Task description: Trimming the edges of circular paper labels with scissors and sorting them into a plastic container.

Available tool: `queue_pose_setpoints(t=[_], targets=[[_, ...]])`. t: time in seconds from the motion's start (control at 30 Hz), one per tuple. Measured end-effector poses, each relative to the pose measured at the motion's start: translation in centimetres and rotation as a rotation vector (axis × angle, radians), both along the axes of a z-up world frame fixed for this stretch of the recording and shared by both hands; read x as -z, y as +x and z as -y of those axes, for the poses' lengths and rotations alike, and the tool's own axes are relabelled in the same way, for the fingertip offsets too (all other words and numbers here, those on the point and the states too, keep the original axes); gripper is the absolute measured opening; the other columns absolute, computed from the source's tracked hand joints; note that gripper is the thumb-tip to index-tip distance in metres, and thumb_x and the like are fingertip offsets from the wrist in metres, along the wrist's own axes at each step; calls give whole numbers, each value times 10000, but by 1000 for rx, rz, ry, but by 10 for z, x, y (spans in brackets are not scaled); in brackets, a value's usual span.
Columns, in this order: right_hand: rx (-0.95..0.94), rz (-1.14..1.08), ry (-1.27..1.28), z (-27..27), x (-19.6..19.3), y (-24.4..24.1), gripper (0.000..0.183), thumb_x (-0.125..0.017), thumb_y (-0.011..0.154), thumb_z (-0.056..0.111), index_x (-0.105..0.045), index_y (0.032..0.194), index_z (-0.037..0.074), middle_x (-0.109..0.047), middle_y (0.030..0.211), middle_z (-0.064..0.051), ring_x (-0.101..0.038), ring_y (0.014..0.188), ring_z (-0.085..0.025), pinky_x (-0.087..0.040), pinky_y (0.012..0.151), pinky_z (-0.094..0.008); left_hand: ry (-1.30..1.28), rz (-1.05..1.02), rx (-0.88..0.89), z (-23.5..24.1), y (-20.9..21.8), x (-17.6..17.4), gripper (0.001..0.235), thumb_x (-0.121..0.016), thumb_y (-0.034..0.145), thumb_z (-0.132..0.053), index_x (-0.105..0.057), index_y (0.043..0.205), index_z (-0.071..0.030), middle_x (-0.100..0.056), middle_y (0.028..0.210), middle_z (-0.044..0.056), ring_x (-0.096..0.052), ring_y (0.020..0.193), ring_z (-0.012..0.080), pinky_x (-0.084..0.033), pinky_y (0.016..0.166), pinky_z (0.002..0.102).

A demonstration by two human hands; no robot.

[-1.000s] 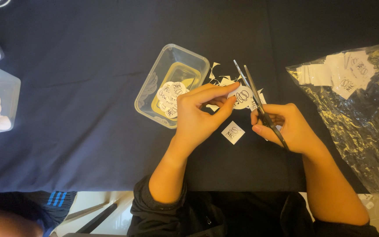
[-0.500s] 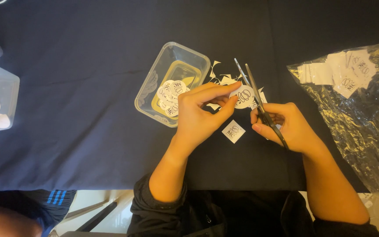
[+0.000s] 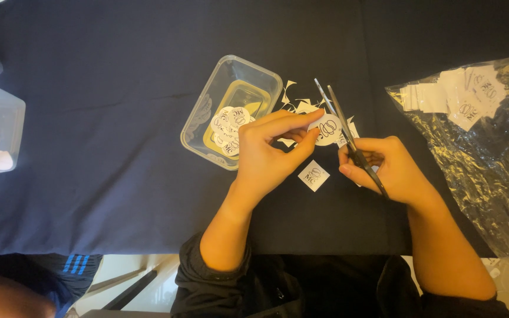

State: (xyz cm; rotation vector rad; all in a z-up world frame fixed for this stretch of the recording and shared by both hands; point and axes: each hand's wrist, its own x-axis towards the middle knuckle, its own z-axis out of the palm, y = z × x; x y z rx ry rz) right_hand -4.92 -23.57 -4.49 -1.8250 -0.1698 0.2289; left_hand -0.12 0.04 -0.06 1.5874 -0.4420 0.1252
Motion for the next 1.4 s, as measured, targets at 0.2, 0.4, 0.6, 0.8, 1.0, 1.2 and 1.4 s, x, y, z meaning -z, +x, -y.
queue_pose_setpoints(t=[0.2,0.4,0.6,0.8,1.0,1.2,1.4], targets=[[-13,-18,-20,0,-5,2,132,-821,841,127,-734,842,28,-668,561,-78,-627,539,-126,-570,551,-282,-4,-5,3,-1,-1,-1,312,-826,849,46,-792,1136,-71,-757,819,119,-753,767,174,-658,759,291],[-16,-27,-23,3,-3,3,142,-825,839,130,-733,830,23,-672,553,-89,-638,530,-138,-574,546,-288,-8,1,2,-1,0,0,309,-827,849,44,-794,1133,-74,-754,816,117,-749,758,168,-657,751,288],[-16,-20,-40,4,-1,3,140,-825,836,122,-738,829,12,-669,534,-103,-630,509,-146,-569,538,-295,-2,4,-3,-1,1,0,297,-822,855,40,-795,1126,-77,-753,813,108,-752,753,163,-656,746,269],[-3,-11,-56,6,3,1,137,-822,845,113,-739,832,5,-670,527,-110,-625,503,-144,-556,535,-284,-11,-7,5,-2,1,-1,310,-820,846,61,-794,1129,-61,-755,820,131,-751,745,177,-657,743,277],[112,-27,24,5,5,4,81,-739,923,70,-735,934,-10,-645,528,-98,-635,486,-154,-538,543,-272,-126,-125,-70,3,3,5,287,-793,893,34,-778,1159,-74,-775,938,133,-782,821,186,-678,781,283],[119,-31,49,-3,8,6,82,-735,940,76,-724,938,-6,-629,516,-93,-631,481,-161,-529,545,-278,-329,-245,-176,3,6,0,405,-718,930,73,-650,1307,-60,-718,1089,121,-733,867,124,-672,848,255],[169,-52,14,-9,7,5,121,-758,954,98,-727,932,-17,-627,530,-102,-620,487,-163,-504,573,-264,-277,-231,-323,-3,21,19,219,-731,950,9,-769,1158,-49,-741,1008,139,-764,877,180,-682,839,332]])
